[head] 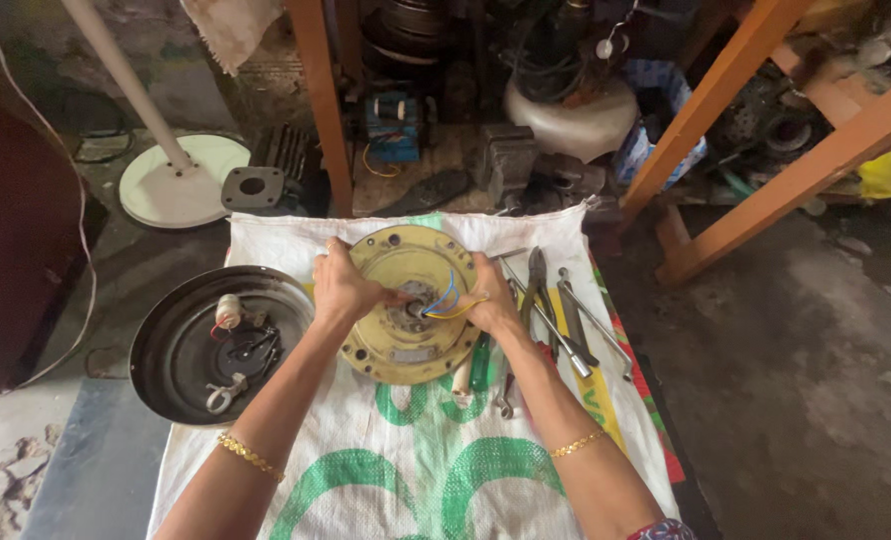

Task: The person disassembles the internal motor assembly of a ceiling fan by using a screwdriver to remove screws and then uses a hammer to carefully tap and separate the housing components.

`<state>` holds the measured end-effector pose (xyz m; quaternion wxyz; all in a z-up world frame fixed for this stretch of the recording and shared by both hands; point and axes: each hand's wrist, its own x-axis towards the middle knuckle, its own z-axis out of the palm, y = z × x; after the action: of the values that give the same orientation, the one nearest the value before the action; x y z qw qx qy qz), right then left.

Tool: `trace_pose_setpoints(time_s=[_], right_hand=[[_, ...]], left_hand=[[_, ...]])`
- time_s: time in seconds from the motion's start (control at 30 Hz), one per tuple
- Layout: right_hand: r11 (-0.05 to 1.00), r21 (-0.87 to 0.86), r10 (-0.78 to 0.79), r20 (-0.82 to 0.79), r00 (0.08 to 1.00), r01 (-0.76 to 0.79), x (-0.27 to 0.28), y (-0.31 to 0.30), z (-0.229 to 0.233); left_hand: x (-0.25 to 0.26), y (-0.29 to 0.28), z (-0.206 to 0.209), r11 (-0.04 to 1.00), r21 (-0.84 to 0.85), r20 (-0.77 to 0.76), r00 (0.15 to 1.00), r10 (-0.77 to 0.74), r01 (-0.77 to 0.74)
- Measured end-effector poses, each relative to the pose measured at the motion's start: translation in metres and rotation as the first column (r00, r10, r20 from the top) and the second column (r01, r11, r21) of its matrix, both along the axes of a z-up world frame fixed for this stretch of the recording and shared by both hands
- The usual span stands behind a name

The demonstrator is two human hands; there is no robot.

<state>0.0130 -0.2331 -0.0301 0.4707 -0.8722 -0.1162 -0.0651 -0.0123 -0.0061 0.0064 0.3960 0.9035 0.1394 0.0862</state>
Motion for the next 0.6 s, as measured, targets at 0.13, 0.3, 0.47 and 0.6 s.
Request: trace_pose_setpoints(time_s=[0.13, 0.3, 0.47, 0.6], right_hand=[[0.995, -0.036, -0.087, 0.089, 0.992, 0.091, -0.003, 0.002, 0.011], [0.991, 0.076, -0.127, 0.357, 0.925, 0.106, -0.017, 0.01, 0.013], [0.949, 0.066, -0.305, 0.435, 0.847, 0.308, -0.04, 0.023, -0.003], [0.957, 0.087, -0.285, 0.466, 0.838, 0.277, -0.055, 0.026, -0.008]], left_hand=[[0.002, -0.002, 0.008, 0.999, 0.034, 0.158, 0.987, -0.022, 0.017], [0.021, 0.01, 0.004, 0.975, 0.126, 0.335, 0.918, -0.214, 0.182], [0.06, 0.024, -0.001, 0.875, 0.218, 0.432, 0.761, -0.485, 0.433], [0.084, 0.034, 0.014, 0.824, 0.122, 0.14, 0.812, -0.567, 0.554]])
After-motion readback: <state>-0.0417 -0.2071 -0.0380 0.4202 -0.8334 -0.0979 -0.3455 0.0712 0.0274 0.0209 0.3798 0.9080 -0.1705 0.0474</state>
